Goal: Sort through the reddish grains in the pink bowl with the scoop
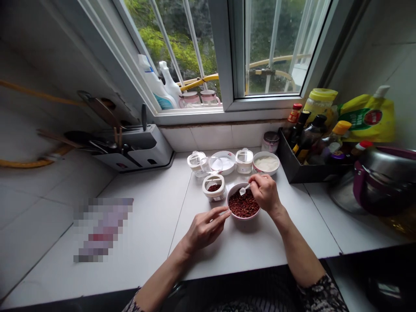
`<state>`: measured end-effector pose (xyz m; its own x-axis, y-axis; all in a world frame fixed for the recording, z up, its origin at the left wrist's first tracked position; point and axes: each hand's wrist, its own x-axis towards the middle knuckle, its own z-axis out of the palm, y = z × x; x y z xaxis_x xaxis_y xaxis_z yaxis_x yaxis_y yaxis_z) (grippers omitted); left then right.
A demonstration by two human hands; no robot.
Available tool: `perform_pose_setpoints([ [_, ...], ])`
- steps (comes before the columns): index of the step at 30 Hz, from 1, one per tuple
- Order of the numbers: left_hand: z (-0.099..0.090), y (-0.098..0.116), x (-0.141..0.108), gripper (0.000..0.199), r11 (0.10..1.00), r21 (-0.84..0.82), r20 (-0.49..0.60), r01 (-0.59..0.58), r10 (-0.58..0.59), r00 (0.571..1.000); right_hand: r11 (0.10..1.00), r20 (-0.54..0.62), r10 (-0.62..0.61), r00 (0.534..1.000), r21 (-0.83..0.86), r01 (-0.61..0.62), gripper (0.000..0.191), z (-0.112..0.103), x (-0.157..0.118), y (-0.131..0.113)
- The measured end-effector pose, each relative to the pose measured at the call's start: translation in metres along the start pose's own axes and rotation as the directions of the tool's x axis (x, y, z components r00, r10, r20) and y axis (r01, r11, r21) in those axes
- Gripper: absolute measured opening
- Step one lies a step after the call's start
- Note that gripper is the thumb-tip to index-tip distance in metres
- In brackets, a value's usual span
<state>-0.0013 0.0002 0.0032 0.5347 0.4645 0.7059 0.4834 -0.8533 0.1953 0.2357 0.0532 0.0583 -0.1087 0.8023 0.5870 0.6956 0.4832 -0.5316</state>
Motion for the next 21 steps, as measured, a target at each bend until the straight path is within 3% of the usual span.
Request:
perform_pose_setpoints([
  [6, 0.0, 0.0, 0.0, 0.039, 1.0, -0.01, -0.013, -0.013, 0.013, 1.0, 0.999, 0.181, -0.03, 0.983, -0.022, 0.035, 0.022, 0.013, -0.002, -0.006],
  [11, -0.001, 0.001, 0.002, 0.039, 1.0, 0.008, -0.009, -0.02, 0.02, 1.0, 0.989, 0.165, 0.083, 0.983, 0.111, -0.102, 0.022, 0.012, -0.002, -0.006],
  [16, -0.002, 0.001, 0.003, 0.036, 1.0, 0.016, -0.019, -0.024, 0.025, 1.0, 0.909, 0.194, 0.231, 0.953, 0.306, -0.282, 0.019, 0.007, 0.002, -0.004],
  [21, -0.001, 0.001, 0.003, 0.036, 1.0, 0.012, -0.016, -0.024, 0.024, 1.0, 0.923, 0.209, 0.2, 0.957, 0.287, -0.256, 0.019, 0.009, 0.002, -0.007],
])
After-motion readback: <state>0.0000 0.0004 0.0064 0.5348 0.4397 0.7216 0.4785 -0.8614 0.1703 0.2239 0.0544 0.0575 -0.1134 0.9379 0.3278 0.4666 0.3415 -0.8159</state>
